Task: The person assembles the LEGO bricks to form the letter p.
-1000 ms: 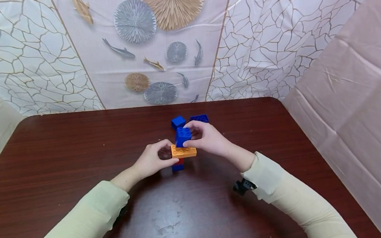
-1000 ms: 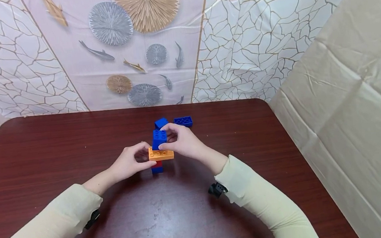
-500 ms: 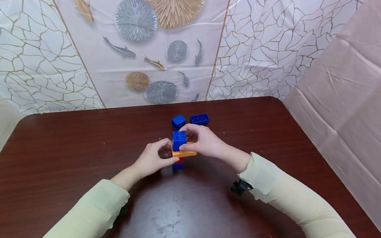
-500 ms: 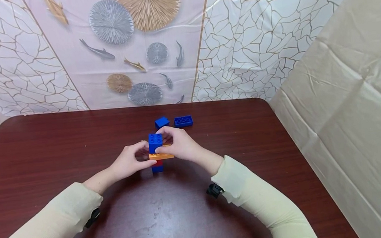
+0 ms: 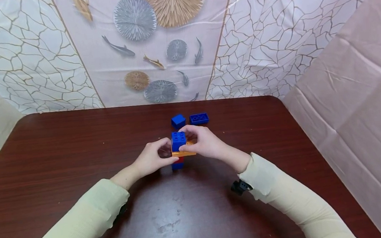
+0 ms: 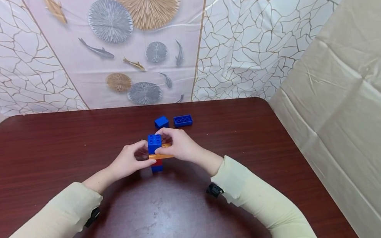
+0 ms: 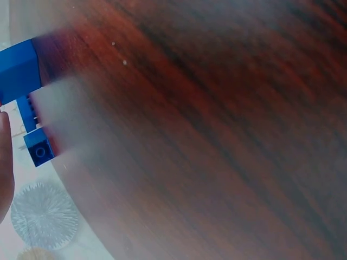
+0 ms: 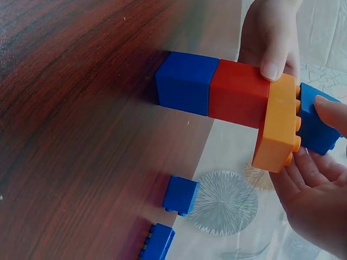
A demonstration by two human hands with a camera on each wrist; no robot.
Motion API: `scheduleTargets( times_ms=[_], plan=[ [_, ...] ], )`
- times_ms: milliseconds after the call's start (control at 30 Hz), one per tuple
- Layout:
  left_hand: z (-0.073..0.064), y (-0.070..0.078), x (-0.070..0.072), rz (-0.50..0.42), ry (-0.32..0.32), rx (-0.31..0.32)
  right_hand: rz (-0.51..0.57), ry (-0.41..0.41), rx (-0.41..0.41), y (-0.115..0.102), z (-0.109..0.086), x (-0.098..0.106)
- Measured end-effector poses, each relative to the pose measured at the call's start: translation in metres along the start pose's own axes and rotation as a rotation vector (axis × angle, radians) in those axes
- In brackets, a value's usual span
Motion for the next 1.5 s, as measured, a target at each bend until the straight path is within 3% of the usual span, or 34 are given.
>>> scheduleTargets(
  times_ms=[467, 667, 900, 1200, 1500],
  plan=[
    [-0.001, 0.003, 0.001, -0.011, 0.006, -0.024, -0.155, 0.006, 0.115, -0.014, -0.005, -0.002],
    [-0.001, 0.003, 0.0, -0.013, 0.014, -0.035, -0.188, -0.013, 0.098, -0.016, -0.003, -0.001],
    [-0.002, 0.005, 0.0, -0.015, 0.015, -0.051, -0.141, 0.019, 0.132, -0.024, 0.001, 0.002],
    [-0.001, 0.005, 0.001, -0.018, 0.013, -0.047, -0.158, 0.022, 0.137, -0.027, 0.004, 0.003],
    [-0.001, 0.004, 0.0, -0.015, 0.006, -0.048, -0.272, -0.009, 0.165, -0.036, 0.005, 0.002]
  ],
)
Point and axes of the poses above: each hand's wrist, its own z-axis towards the middle knuckle, its own x-axis out of the back of the hand, y = z × x, the point moved 10 cm from there along z, towards the middle knuckle, and after that the axes turned 6 degrees about -z, right-handed, at the moved point
